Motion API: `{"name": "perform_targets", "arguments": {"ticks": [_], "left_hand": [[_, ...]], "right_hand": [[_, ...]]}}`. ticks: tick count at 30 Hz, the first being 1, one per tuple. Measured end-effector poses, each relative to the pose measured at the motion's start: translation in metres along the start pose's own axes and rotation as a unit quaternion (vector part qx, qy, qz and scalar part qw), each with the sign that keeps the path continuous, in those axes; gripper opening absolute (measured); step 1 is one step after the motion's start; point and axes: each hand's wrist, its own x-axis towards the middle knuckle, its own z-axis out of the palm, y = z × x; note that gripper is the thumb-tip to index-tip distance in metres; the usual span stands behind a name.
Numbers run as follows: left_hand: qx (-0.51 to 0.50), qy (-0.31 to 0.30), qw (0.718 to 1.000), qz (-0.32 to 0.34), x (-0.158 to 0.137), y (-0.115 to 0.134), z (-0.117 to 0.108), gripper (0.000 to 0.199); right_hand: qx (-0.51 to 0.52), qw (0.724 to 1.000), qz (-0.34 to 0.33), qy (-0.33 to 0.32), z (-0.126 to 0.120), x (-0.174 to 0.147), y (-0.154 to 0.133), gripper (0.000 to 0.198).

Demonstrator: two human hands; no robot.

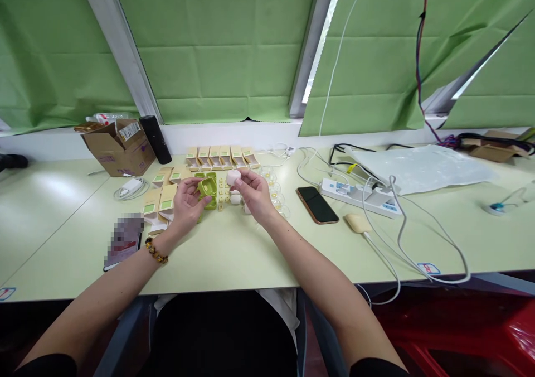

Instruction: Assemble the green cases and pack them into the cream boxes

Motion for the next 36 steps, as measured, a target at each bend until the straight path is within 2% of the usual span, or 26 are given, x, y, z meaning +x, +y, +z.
{"name": "perform_targets", "arguments": {"ticks": [3,10,13,15,16,17,19,21,22,24,27,30,33,36], "left_hand": [[0.005,-0.002,1.000,0.015,-0.003,0.001,0.000,0.054],[0.012,0.014,1.000,0.024,-0.007,-0.001,-0.002,0.055],[0.015,0.021,0.999,0.030,-0.007,0.000,-0.002,0.055],[0.013,0.028,0.999,0.037,-0.008,0.000,-0.002,0.055],[0.012,0.031,0.999,0.040,-0.008,0.001,-0.002,0.055],[0.011,0.032,0.999,0.043,-0.008,0.001,-0.002,0.055],[0.009,0.029,0.999,0.045,-0.008,0.001,-0.001,0.055],[0.009,0.027,0.999,0.044,-0.009,0.001,-0.001,0.055],[0.010,0.027,0.999,0.044,-0.009,0.000,-0.001,0.054],[0.016,0.027,0.999,0.043,-0.009,0.000,-0.001,0.052],[0.023,0.025,0.998,0.045,-0.009,0.000,0.000,0.052],[0.027,0.021,0.998,0.048,-0.010,0.001,0.001,0.051],[0.029,0.012,0.998,0.055,-0.011,0.001,0.001,0.050],[0.028,0.000,0.997,0.066,-0.012,0.001,0.001,0.049]], "right_hand": [[0.045,0.998,0.020,-0.026,-0.005,-0.001,0.001,0.046],[0.007,0.998,0.012,-0.067,-0.008,-0.002,-0.005,0.054],[-0.032,0.997,-0.035,-0.057,-0.004,-0.005,-0.007,0.054],[-0.122,0.986,-0.111,-0.021,-0.002,-0.007,-0.008,0.050],[-0.188,0.968,-0.164,0.000,-0.002,-0.008,-0.008,0.046],[-0.261,0.939,-0.224,0.014,-0.003,-0.009,-0.008,0.041],[-0.395,0.851,-0.347,0.014,-0.005,-0.009,-0.007,0.027],[-0.480,0.762,-0.435,-0.008,-0.008,-0.009,-0.006,0.027],[-0.501,0.732,-0.462,-0.016,-0.009,-0.009,-0.005,0.031],[-0.509,0.707,-0.491,-0.022,-0.009,-0.008,-0.003,0.041],[-0.472,0.720,-0.507,-0.022,-0.008,-0.008,0.000,0.052],[-0.431,0.764,-0.480,-0.005,-0.005,-0.011,0.002,0.053],[-0.391,0.821,-0.414,0.026,0.001,-0.015,0.002,0.044],[-0.302,0.906,-0.292,0.048,0.010,-0.018,0.000,0.035]]}}
